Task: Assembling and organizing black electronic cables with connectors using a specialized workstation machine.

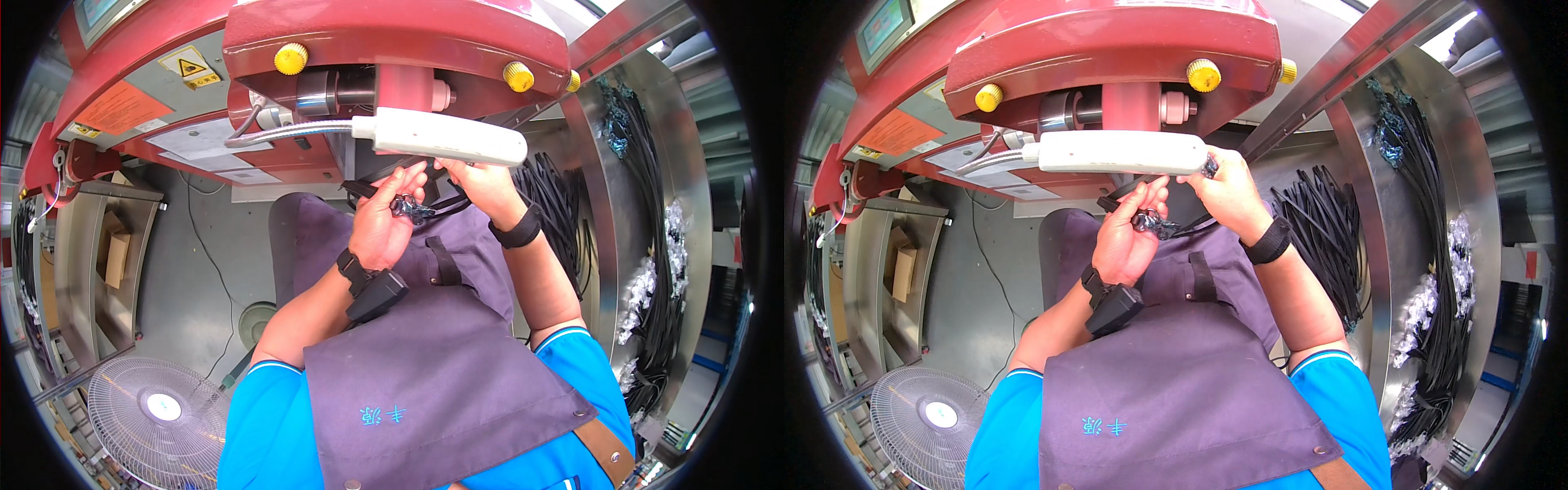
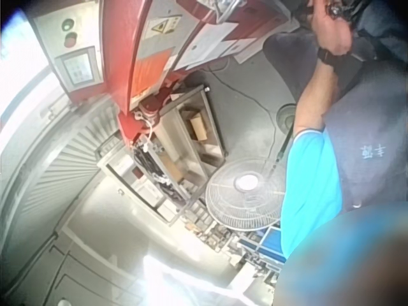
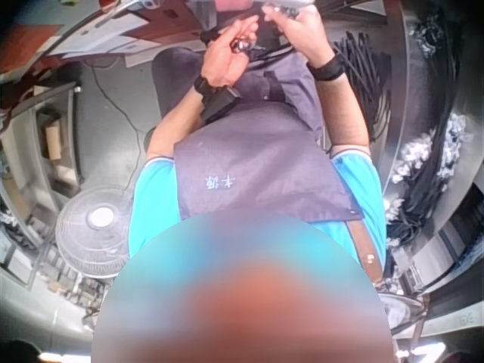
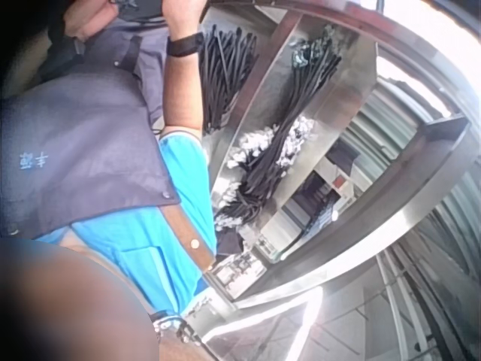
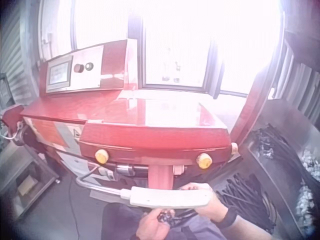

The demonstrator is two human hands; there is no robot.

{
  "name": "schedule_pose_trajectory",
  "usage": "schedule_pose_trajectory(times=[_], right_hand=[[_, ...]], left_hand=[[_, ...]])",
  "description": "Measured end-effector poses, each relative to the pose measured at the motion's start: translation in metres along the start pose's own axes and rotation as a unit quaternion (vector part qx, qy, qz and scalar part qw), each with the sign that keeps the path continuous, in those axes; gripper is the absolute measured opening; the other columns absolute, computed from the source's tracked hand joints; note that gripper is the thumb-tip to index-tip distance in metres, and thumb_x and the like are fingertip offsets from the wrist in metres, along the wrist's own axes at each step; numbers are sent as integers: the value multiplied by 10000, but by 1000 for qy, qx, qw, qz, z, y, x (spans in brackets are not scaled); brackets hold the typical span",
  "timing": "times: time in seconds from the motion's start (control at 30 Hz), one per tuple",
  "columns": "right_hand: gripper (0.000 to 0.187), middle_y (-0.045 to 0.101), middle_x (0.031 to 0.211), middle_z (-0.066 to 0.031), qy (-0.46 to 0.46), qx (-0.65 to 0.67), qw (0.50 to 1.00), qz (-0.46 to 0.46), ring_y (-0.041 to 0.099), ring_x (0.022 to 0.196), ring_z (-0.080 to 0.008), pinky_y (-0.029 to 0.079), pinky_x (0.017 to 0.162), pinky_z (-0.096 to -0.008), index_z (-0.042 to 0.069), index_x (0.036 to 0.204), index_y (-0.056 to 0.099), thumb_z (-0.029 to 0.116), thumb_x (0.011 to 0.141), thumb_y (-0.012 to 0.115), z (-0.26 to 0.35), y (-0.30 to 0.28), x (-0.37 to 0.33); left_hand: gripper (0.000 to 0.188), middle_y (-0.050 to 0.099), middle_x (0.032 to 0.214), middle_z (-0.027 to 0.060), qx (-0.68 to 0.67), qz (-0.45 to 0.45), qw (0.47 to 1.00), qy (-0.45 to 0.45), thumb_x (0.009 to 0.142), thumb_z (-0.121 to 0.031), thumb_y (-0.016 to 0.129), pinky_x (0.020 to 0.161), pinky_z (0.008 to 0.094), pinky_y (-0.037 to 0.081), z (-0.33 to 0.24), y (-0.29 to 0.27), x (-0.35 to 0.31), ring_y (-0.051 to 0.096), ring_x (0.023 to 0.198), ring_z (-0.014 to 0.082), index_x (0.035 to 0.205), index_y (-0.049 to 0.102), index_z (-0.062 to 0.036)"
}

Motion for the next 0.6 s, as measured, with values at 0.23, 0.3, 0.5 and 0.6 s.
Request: schedule_pose_trajectory(times=[0.23,0.3,0.5,0.6], right_hand=[[129,670,771,-41,-32,-18,999,10,596,733,-77,480,682,-249,-28,909,654,-17,792,601,4,6,3],[127,670,769,-41,-25,-12,1000,5,599,732,-80,481,682,-251,-29,908,653,-12,794,601,4,7,3],[113,629,714,-10,-29,-19,999,-17,554,670,-56,450,605,-228,-25,921,648,26,835,594,-4,0,2],[109,594,684,16,-21,10,999,-26,505,629,-33,416,559,-210,-16,928,646,48,854,597,-5,-4,-1]], left_hand=[[195,638,1111,169,-5,-6,1000,9,916,-139,586,770,304,496,-4,-7,0,617,964,197,1020,628,20],[196,635,1117,169,-7,-6,1000,8,917,-137,583,772,304,496,-4,-6,0,616,967,197,1023,624,22],[166,608,1158,179,-3,3,1000,3,922,-126,570,796,288,492,-4,2,1,603,964,189,1004,605,14],[171,613,1146,178,-8,19,1000,4,923,-124,568,795,287,491,-3,7,1,603,961,190,1010,606,18]])
Point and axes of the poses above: each hand's wrist, its own x-axis towards the middle knuckle, its own y-axis out of the palm, z = x × y, the point moved 7 cm from there along x, towards the middle knuckle
